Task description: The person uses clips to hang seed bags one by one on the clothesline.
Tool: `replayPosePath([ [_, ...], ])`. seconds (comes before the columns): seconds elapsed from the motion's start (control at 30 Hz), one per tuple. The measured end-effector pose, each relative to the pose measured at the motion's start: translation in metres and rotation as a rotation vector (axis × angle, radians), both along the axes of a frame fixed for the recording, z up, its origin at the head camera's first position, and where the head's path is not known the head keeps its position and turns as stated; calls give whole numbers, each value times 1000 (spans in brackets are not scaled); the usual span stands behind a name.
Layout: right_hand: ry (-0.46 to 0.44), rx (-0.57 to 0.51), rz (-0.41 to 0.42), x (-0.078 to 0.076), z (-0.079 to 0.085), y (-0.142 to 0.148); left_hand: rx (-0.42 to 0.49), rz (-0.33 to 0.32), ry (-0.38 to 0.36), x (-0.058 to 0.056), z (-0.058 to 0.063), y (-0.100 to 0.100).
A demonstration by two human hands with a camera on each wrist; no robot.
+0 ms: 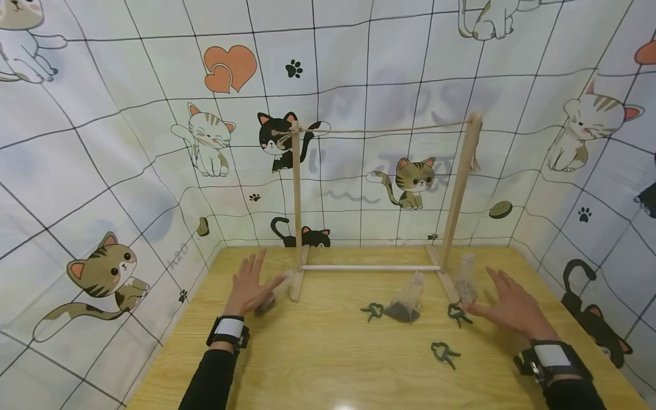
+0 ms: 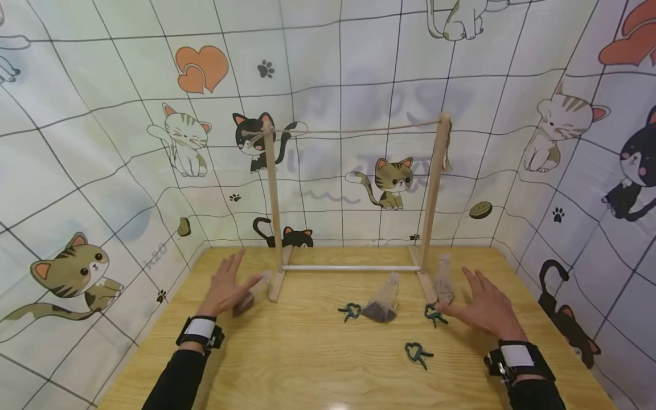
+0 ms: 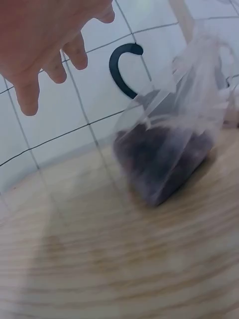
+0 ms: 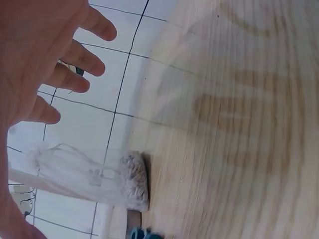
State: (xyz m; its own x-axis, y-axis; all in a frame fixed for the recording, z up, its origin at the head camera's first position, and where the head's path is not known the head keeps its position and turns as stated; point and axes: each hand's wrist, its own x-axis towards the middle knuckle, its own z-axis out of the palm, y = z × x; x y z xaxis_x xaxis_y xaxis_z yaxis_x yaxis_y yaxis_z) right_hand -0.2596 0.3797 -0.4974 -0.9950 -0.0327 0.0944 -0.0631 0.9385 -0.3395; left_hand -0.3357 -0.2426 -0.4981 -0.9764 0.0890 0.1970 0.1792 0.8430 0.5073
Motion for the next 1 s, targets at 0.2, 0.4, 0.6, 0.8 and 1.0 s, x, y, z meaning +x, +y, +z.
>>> replayPosePath([
  [0.2, 17, -40, 20, 10, -1, -7, 66, -33, 56, 4, 5, 15],
  [0.4, -3, -71, 19, 12, -6, -13, 121, -57, 84, 11, 10, 30],
  [0.6, -23, -64, 1, 12, -6, -20, 172, -54, 92, 13, 11, 41],
  [0.8, -25, -62, -5, 11, -10, -27, 227, -74, 110, 15, 11, 51],
  [1.0, -34, -80, -1, 11, -18, -32, 263, -107, 136, 19, 9, 67],
])
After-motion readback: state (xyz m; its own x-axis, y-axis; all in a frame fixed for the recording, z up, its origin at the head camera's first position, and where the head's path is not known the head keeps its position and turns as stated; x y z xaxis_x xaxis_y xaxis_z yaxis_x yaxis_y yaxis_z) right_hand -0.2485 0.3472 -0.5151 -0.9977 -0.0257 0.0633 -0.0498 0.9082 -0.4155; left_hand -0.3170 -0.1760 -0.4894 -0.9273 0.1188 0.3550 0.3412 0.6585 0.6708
